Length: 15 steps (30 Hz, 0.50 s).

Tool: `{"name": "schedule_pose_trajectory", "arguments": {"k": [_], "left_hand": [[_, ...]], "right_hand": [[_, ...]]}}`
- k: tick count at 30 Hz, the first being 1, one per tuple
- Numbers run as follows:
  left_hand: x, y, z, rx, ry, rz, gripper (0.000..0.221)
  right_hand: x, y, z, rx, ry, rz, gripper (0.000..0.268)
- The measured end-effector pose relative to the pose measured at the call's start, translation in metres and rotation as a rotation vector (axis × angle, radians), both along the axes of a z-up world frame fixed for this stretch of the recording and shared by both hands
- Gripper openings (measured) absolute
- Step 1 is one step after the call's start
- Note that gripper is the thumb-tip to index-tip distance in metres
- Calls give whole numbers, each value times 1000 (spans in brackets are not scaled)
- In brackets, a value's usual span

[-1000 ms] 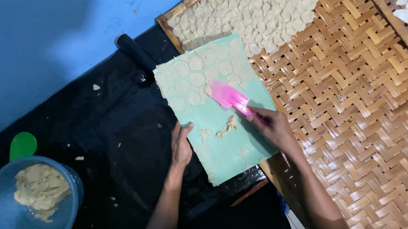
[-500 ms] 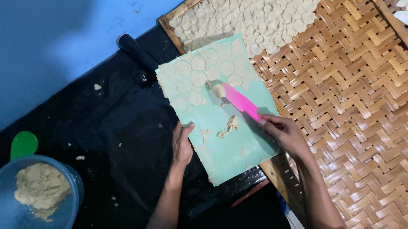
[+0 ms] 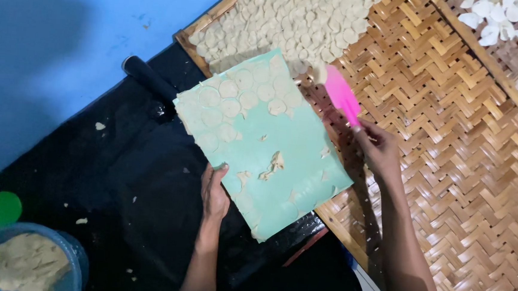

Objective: Using a spatula to arrange and clean circular food products on a tray.

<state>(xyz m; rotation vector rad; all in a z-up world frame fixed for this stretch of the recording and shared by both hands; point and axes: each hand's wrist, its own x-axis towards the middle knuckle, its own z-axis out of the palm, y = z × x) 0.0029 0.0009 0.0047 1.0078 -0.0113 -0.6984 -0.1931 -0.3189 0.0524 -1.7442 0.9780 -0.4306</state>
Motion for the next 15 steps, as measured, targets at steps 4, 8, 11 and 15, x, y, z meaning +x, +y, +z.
{"name": "schedule_pose_trajectory", "arguments": {"k": [4,8,11,15], "left_hand": [[0,3,-4,-61,-2,-23,50],[-1,3,-3,-66,7,-15,50],[0,3,-8,-56,-7,-13,49],[-1,2,-8,-22,-15,5,48]], "right_hand": [[14,-53,-20,-183,-34,-135,33],[27,-107,-37,-473,-9,-204,34],[40,-131,-33,-530,12,-207,34],[55,-149,-26,-446,32,-196,34]]}}
